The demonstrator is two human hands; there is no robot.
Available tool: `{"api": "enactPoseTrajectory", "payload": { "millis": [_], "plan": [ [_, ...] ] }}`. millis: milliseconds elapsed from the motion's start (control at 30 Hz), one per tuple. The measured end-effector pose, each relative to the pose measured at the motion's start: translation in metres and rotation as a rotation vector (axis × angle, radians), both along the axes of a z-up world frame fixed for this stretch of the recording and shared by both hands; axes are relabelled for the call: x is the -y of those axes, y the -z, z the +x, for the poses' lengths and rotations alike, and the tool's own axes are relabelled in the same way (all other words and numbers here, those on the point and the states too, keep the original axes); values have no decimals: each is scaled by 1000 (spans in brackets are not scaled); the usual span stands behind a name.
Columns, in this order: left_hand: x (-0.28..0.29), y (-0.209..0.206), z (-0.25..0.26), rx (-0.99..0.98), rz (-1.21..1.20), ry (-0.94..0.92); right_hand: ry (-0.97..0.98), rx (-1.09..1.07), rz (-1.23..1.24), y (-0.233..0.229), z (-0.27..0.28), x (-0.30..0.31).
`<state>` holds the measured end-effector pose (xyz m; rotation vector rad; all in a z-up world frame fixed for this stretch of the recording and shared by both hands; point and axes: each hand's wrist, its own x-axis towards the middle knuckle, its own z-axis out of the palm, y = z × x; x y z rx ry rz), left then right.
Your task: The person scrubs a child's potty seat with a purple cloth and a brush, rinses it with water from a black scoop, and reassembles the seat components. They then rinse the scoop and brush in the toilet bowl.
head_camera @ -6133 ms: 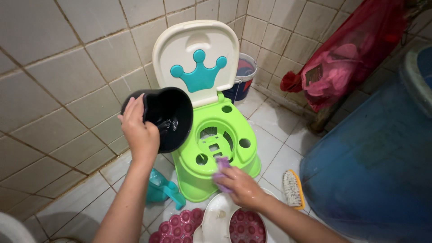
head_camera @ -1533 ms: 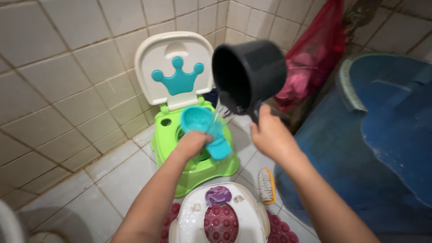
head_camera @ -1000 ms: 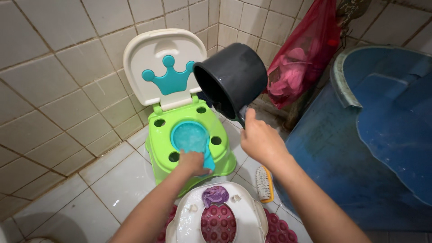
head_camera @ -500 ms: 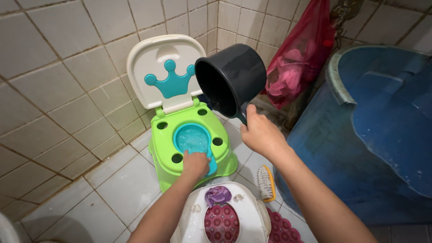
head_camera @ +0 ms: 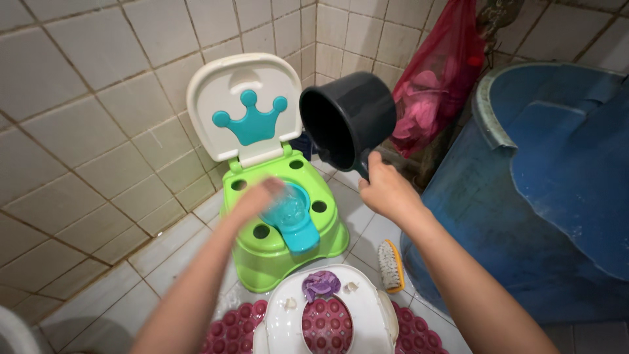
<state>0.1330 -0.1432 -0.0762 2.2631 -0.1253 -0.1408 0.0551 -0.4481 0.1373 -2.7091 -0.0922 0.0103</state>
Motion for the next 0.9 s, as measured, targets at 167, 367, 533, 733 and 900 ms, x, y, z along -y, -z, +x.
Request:
{"api": "enactPoseTrajectory", "payload": {
  "millis": [167, 367, 533, 733, 900],
  "plan": [
    [85, -23, -105, 30, 817, 257, -10, -2, 27, 2, 1, -5],
    [58, -50, -91, 246, 694, 234, 0, -16, 48, -5, -2, -8],
    [11, -76, -41, -15, -429, -264, 42, -22, 69, 0, 3, 0],
    [-31, -105, -35, -54, -1026, -460, 20, 22, 69, 23, 12, 11],
    [8, -103, -66, 509, -127, -197, 45, 85, 133, 38, 23, 16]
  ]
}}
